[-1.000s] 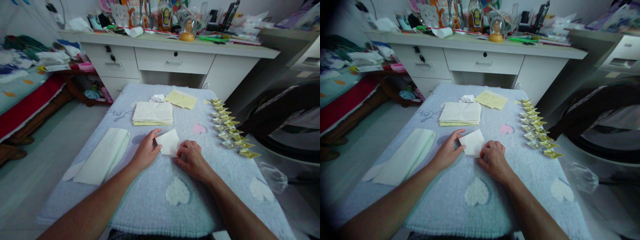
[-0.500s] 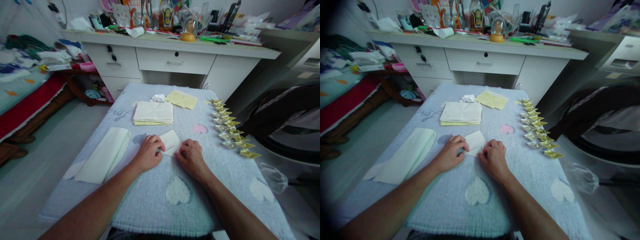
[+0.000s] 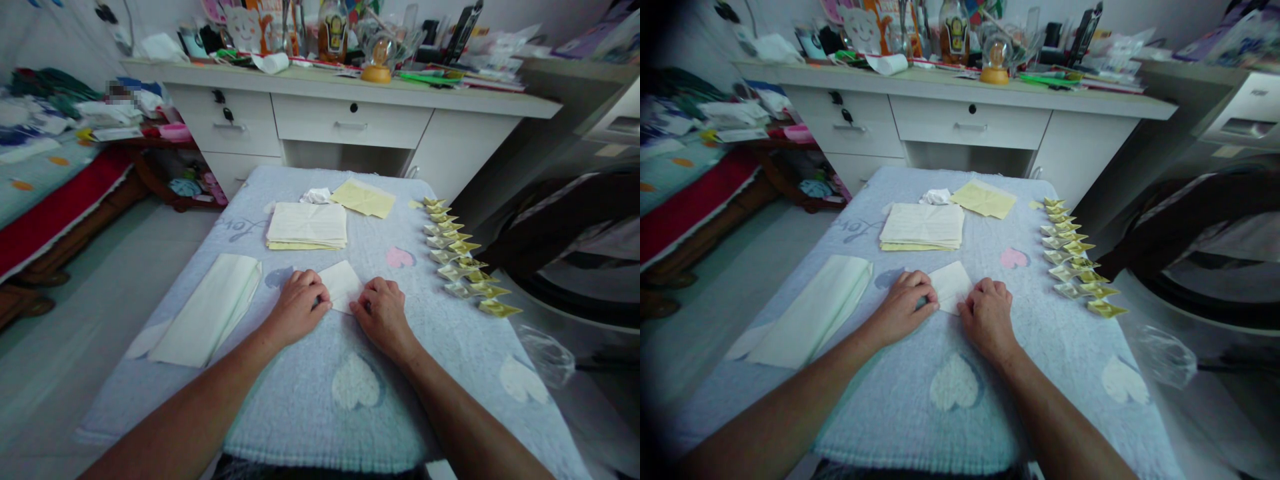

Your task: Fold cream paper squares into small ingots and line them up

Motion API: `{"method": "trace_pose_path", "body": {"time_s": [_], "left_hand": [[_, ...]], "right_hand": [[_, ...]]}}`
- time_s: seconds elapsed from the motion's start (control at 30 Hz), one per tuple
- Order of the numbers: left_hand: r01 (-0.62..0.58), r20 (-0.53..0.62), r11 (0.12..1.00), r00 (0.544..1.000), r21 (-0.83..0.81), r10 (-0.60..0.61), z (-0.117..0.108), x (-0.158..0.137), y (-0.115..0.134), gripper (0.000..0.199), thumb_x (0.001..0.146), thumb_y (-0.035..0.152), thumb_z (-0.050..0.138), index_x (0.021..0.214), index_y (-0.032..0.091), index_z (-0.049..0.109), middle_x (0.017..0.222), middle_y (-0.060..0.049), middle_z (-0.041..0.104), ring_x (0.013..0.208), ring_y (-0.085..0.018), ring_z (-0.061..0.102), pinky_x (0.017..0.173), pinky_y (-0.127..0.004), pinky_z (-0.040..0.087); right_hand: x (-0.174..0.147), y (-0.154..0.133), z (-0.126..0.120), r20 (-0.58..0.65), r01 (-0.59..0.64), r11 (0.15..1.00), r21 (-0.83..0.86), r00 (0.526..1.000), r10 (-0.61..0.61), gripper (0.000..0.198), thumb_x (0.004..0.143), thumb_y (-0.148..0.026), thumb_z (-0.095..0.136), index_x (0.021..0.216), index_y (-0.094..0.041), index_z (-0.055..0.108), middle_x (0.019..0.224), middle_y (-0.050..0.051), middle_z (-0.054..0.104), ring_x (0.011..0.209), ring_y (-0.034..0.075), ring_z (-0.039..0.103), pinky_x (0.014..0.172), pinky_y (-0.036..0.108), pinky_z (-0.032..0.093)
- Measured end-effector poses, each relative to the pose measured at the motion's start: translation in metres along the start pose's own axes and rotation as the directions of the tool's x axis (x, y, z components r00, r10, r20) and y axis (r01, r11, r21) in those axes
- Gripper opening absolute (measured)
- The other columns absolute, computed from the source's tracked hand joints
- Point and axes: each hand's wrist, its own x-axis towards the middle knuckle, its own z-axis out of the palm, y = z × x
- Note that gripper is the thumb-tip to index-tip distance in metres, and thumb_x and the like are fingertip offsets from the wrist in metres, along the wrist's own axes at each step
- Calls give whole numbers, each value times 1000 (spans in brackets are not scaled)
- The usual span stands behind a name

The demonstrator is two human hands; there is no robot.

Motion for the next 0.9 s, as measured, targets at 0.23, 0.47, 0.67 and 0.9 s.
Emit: {"method": "trace_pose_path", "body": {"time_s": [0.23, 0.47, 0.67, 0.9], "left_hand": [[4, 3, 1000, 1000, 20, -4, 1, 0, 2, 8, 83, 25, 60, 76, 20, 61, 92, -2, 56, 93, -21, 50, 86, -39, 39], [12, -5, 999, 1000, -35, -12, -4, 1, 1, 17, 71, 13, 61, 86, 21, 58, 97, -3, 54, 97, -22, 50, 89, -39, 41], [8, 8, 998, 1000, -69, -8, -6, -2, 1, 31, 63, 10, 63, 91, 22, 57, 103, -3, 51, 101, -23, 50, 95, -41, 40], [-3, -67, 993, 998, -121, -5, -5, 0, 1, 28, 66, 9, 64, 90, 21, 56, 101, -4, 51, 101, -23, 50, 90, -38, 43]], "right_hand": [[0, 0, 0, 4, -8, 1000, -5, 1000, 8, 20, 83, -28, 62, 66, -19, 64, 90, 6, 57, 92, 24, 44, 80, 38, 31], [-3, 2, -6, 16, 45, 995, 85, 999, -47, 6, 80, -27, 64, 79, -20, 63, 95, 7, 55, 95, 25, 45, 82, 40, 33], [-6, 2, -12, 22, 176, 972, 159, 983, -181, 18, 69, -10, 62, 83, -21, 61, 105, 6, 53, 103, 25, 44, 89, 41, 33], [-10, -4, -14, -72, 325, 928, 181, 946, -317, 23, 65, -5, 57, 81, -21, 54, 98, 4, 55, 101, 23, 44, 89, 39, 33]]}}
